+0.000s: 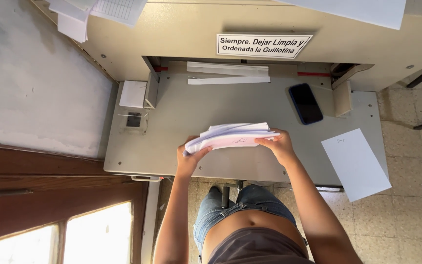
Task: The person is sorting, inspecting, and stacking printed paper sheets on the bed of a paper cutting machine.
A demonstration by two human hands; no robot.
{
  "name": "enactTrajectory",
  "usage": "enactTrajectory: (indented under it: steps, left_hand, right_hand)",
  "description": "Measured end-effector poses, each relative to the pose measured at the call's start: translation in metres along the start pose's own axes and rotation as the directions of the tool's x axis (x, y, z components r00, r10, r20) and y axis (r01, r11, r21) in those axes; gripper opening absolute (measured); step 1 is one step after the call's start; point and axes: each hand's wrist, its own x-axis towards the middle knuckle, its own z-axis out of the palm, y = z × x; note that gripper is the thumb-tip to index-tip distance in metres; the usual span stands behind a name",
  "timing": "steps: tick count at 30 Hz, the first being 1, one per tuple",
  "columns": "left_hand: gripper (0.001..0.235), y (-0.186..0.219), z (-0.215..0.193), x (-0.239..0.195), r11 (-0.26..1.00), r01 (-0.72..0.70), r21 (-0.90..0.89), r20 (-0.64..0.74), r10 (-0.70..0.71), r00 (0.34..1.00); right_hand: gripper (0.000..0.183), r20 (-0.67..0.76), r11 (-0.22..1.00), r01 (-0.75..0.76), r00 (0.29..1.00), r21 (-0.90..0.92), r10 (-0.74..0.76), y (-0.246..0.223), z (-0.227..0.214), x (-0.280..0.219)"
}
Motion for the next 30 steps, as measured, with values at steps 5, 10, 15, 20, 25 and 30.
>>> enactTrajectory:
  steps: [5, 10, 15, 20, 25, 30]
  left_hand:
    - [0.042, 0.015, 0.003, 0.004, 0.999, -0.006, -0.051, -0.009, 0.006, 1.0]
    - [0.041, 0.008, 0.007, 0.001, 0.997, 0.004, -0.079, -0.014, -0.005, 1.0]
    - [0.042, -0.005, 0.007, 0.002, 0.997, -0.006, -0.083, -0.008, 0.005, 1.0]
    - [0.045, -0.013, 0.004, 0.005, 0.993, -0.079, -0.09, -0.006, 0.078, 0.997]
    - [0.046, 0.002, -0.002, 0.002, 0.984, -0.167, -0.068, 0.017, 0.169, 0.986]
    - [0.045, 0.005, -0.004, 0.004, 0.967, -0.244, -0.073, 0.073, 0.25, 0.966]
  right_hand:
    - [0.043, -0.025, 1.0, -0.024, 0.999, -0.003, 0.024, -0.015, 0.014, -0.002]
    - [0.045, -0.035, 0.999, -0.036, 0.999, 0.022, 0.037, -0.003, 0.014, -0.001]
    - [0.045, -0.036, 0.998, -0.053, 0.998, 0.036, 0.055, 0.008, 0.013, -0.005]
    - [0.049, -0.061, 0.994, -0.104, 0.993, -0.008, 0.104, 0.034, 0.011, -0.007]
    - [0.058, -0.015, 0.981, -0.092, 0.996, -0.171, 0.09, 0.017, 0.009, -0.018]
    - [0.056, -0.001, 0.995, 0.004, 1.0, -0.101, -0.004, 0.004, -0.003, -0.012]
